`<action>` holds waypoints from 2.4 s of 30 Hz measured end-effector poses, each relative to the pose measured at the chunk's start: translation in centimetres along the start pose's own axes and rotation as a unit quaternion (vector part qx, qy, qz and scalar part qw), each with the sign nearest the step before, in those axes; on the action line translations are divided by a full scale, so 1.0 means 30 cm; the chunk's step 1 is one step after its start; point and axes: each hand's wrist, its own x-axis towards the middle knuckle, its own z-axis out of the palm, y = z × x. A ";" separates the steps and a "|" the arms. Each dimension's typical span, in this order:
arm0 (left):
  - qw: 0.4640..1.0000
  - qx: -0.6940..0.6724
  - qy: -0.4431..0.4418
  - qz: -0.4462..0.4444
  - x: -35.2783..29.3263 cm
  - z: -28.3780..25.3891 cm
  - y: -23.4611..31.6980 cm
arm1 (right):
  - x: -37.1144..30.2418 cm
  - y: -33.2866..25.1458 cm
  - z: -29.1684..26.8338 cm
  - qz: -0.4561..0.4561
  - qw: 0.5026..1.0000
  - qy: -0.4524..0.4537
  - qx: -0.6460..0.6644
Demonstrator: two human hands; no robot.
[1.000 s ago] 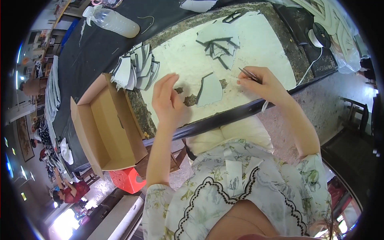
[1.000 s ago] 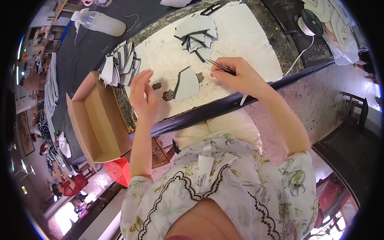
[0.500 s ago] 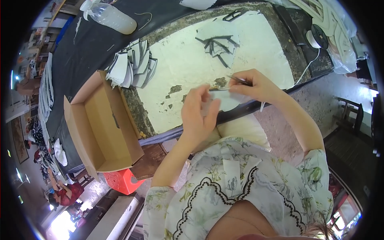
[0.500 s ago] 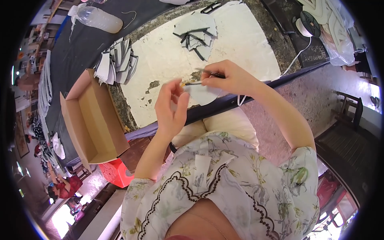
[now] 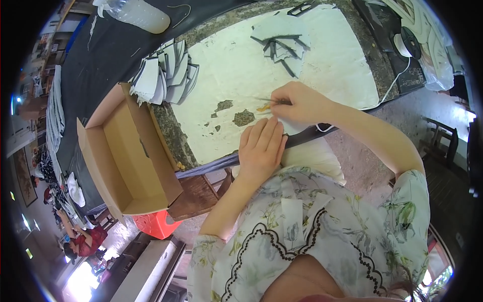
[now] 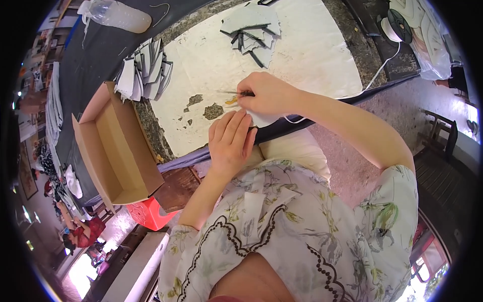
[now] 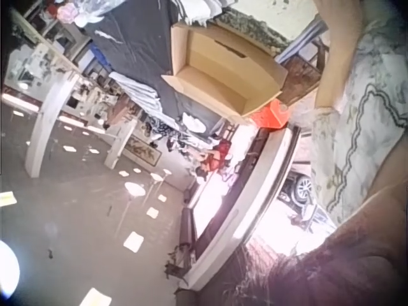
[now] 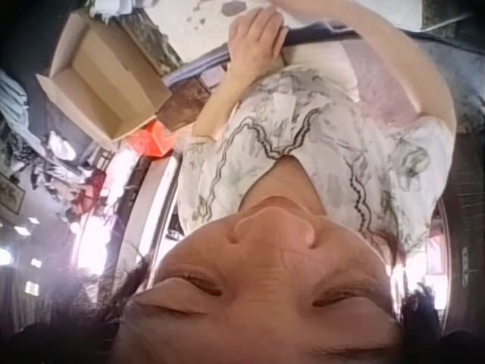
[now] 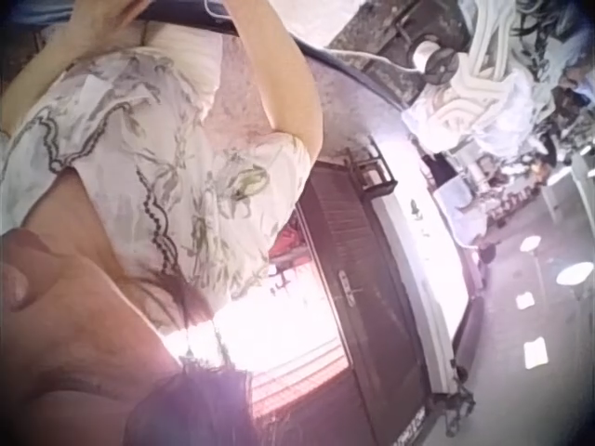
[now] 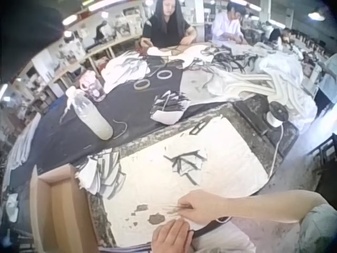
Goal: Trimming excess threads and small bits of material from shoe upper components using hand-held nippers.
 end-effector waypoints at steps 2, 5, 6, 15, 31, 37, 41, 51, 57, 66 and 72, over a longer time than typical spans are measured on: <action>1.000 -0.001 -0.006 0.007 0.001 -0.002 -0.009 | 0.003 -0.017 -0.010 0.018 1.000 -0.009 -0.022; 1.000 -0.025 -0.008 0.003 -0.003 -0.006 -0.010 | -0.001 -0.039 -0.010 0.047 0.998 -0.002 -0.042; 1.000 -0.026 -0.009 0.001 -0.008 -0.011 -0.012 | 0.000 -0.041 -0.007 0.056 0.997 0.012 -0.042; 0.999 -0.005 -0.011 -0.038 0.034 -0.013 -0.012 | -0.004 -0.024 0.001 0.042 0.997 0.027 -0.051; 0.992 0.094 -0.027 -0.083 0.047 0.015 0.024 | -0.090 -0.001 -0.098 0.082 0.990 0.059 -0.094; 0.989 0.123 -0.052 -0.062 0.061 0.007 0.020 | -0.100 -0.002 -0.106 0.067 0.993 0.028 -0.090; 0.986 0.148 -0.069 -0.019 0.079 -0.004 0.017 | -0.098 0.000 -0.104 0.072 0.991 0.020 -0.114; 0.975 0.173 -0.104 0.097 0.104 0.012 0.001 | -0.098 0.014 -0.112 0.079 0.989 0.018 -0.126; 0.962 0.198 -0.146 0.116 0.133 -0.023 0.023 | -0.115 0.001 -0.151 0.105 0.986 0.014 -0.127; 0.953 0.205 -0.187 0.124 0.156 -0.018 0.045 | -0.129 0.021 -0.172 0.096 0.982 0.023 -0.163; 0.956 0.192 -0.173 0.142 0.162 -0.007 0.047 | -0.136 0.018 -0.171 0.093 0.980 0.027 -0.175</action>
